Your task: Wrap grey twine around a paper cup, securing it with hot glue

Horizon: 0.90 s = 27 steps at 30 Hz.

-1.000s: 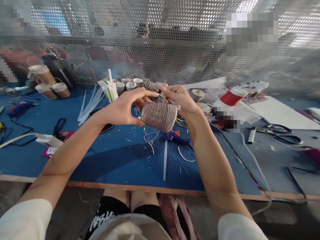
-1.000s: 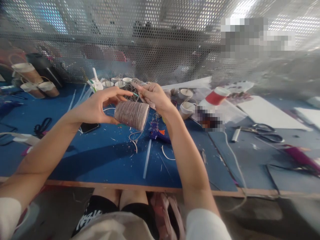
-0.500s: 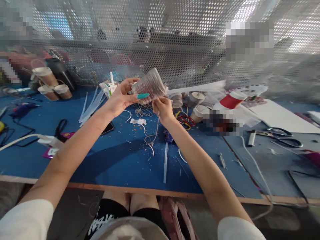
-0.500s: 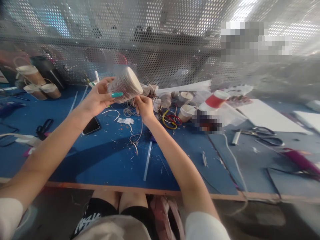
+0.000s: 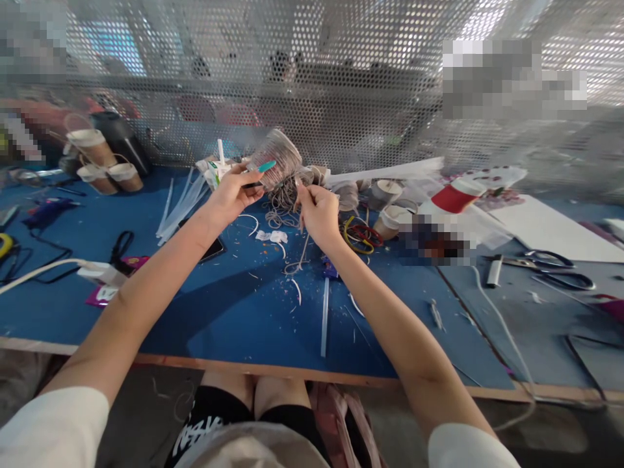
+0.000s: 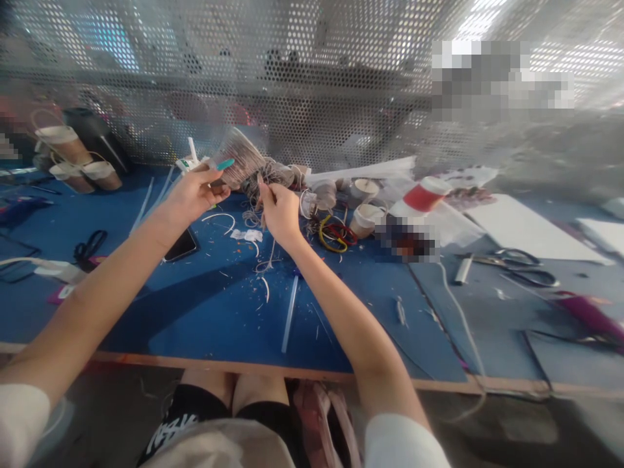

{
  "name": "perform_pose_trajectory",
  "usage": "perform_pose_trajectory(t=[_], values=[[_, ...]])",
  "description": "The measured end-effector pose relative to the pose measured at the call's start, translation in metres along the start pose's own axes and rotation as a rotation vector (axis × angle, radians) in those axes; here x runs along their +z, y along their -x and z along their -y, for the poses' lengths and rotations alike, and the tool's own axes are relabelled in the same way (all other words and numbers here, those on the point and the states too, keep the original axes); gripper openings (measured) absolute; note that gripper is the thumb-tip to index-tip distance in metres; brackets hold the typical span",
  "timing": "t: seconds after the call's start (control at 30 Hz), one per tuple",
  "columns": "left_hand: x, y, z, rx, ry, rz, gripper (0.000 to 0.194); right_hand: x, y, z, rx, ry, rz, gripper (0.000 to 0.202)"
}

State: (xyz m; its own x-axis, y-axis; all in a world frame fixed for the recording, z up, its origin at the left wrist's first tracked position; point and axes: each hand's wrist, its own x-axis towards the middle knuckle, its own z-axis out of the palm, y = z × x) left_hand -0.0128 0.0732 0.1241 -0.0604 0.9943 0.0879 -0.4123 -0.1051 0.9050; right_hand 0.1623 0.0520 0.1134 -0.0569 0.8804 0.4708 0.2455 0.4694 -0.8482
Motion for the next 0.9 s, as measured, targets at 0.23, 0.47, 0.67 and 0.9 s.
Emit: perform_pose_trajectory(t=[0.23, 0.47, 0.67, 0.9], values=[[0.0, -0.003, 0.01, 0.054, -0.051, -0.008, 0.04, -0.009, 0.001, 0.011, -0.098, 0.087, 0.011, 0.044], [0.004, 0.0, 0.014, 0.112, -0.164, 0.0, 0.032, -0.021, -0.002, 0.021, -0.172, 0.198, 0.09, 0.048], [0.003, 0.0, 0.021, 0.246, -0.297, 0.096, 0.04, -0.03, -0.005, 0.029, -0.212, 0.231, 0.138, 0.052], [0.0, -0.003, 0.025, 0.257, -0.363, 0.105, 0.062, -0.034, -0.006, 0.033, -0.163, 0.219, 0.201, 0.052]])
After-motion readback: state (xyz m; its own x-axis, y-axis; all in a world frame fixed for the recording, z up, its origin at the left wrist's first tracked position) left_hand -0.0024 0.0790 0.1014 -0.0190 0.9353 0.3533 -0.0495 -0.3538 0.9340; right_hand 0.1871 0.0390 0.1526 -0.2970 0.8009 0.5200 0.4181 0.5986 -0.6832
